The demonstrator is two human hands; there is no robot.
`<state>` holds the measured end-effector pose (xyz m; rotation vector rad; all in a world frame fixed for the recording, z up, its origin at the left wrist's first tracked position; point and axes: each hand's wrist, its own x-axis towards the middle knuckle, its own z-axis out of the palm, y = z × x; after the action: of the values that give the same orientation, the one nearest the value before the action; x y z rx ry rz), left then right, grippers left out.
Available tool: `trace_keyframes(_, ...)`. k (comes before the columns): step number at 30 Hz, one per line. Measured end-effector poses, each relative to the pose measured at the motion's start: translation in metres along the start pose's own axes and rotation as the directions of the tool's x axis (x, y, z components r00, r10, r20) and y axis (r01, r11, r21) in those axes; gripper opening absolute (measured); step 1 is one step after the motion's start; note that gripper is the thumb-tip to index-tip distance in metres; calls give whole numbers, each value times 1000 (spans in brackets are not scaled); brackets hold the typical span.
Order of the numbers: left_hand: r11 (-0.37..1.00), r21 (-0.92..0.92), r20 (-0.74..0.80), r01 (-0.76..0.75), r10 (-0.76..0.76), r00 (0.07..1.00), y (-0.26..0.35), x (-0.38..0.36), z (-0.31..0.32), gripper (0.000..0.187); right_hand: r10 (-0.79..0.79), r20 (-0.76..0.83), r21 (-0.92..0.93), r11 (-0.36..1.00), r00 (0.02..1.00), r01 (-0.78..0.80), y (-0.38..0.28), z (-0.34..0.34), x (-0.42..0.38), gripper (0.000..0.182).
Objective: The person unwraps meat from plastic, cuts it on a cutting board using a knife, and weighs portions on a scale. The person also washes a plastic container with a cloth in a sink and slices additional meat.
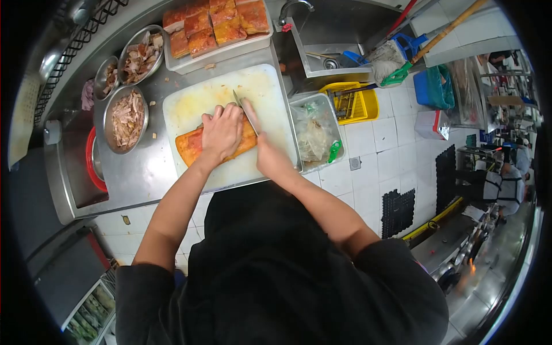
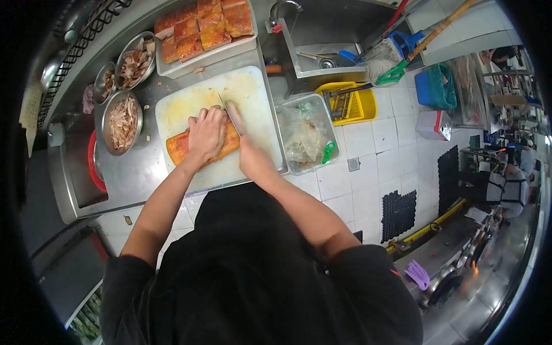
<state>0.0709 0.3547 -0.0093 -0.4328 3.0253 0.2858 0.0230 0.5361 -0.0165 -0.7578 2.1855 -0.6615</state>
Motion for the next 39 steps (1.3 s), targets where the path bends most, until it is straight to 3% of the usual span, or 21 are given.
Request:
trace_keyframes(3, 997, -76, -29, 7, -9, 1000, -4, -4, -4, 24, -74, -72, 55, 995, 995, 78, 18, 12, 12, 30)
trace_keyframes(5, 992, -44, -226, -121, 109, 968, -4, -15, 6, 29, -120, -106, 76, 989, 987, 128, 24, -6, 9, 29)
trace_keyframes(6, 993, 22, -165, -118, 120, 979, -7, -28, 10, 41, -100, -122, 94, 989, 987, 112, 22, -18, -4, 30)
trace_keyframes(7, 993, 36, -170, -112, 117, 978, -4, -42, 8, 41, -74, -127, 120, 989, 989, 89, 20, -25, -17, 31)
trace_keyframes(8, 976, 125, -165, -179, 198, 966, 0, -55, 6, 47, -89, -126, 123, 987, 988, 105, 20, -33, -22, 31)
trace_keyframes(10, 933, 261, -110, -247, 283, 953, -14, -64, 14, 62, 36, -171, 151, 988, 985, -10, 25, -42, -36, 35)
trace_keyframes(13, 908, 346, -153, -234, 301, 941, -49, -48, 27, 61, 94, -106, 174, 982, 990, -75, 61, -37, -26, 37)
trace_keyframes(14, 910, 351, -150, -219, 286, 947, -63, -39, 21, 59, 70, -110, 103, 993, 991, -58, 70, -36, -25, 38)
trace_keyframes(18, 950, 278, -14, -145, 155, 988, -70, 5, -28, 57, 38, -169, 83, 996, 985, -25, 75, -28, -26, 40)
trace_keyframes(20, 935, 95, 38, -341, 339, 940, -46, 32, -31, 46, 60, -194, 79, 996, 979, -45, 71, -26, -24, 41)
trace_keyframes(21, 937, 97, 29, -335, 334, 942, -37, 41, -25, 46, 51, -196, 71, 997, 979, -37, 71, -26, -24, 41)
trace_keyframes(23, 836, 126, 119, -534, 522, 845, -22, 55, -4, 33, 61, -212, 38, 998, 975, -54, 73, -25, -24, 39)
trace_keyframes(27, 905, 73, 214, -419, 396, 893, -4, 39, -8, 24, 24, -238, 25, 1000, 971, -18, 77, -25, -28, 36)
trace_keyframes(29, 888, -55, -193, -456, 439, 878, -13, 4, 17, 17, -80, -260, -3, 997, 962, 81, 73, -24, -33, 29)
trace_keyframes(31, 864, -77, -175, -498, 481, 859, -24, -20, 50, 19, -73, -214, -56, 997, 974, 62, 65, -21, -39, 27)
trace_keyframes(33, 884, -218, -369, -415, 319, 873, -21, -42, 69, 26, -68, -171, -119, 992, 983, 48, 56, -26, -46, 24)
trace_keyframes(34, 895, -288, -391, -342, 216, 895, -14, -47, 62, 29, -106, -151, -167, 983, 983, 80, 52, -28, -53, 22)
trace_keyframes(35, 895, -296, -390, -334, 206, 898, -6, -47, 54, 29, -144, -127, -212, 971, 981, 114, 49, -28, -59, 20)
trace_keyframes(37, 875, -431, -484, -220, -19, 875, 6, -43, 36, 21, -146, -106, -187, 975, 984, 124, 43, -30, -66, 20)
trace_keyframes(39, 883, -408, -436, -232, 34, 899, -18, -34, 49, 20, -152, -88, -165, 977, 984, 136, 41, -29, -66, 19)
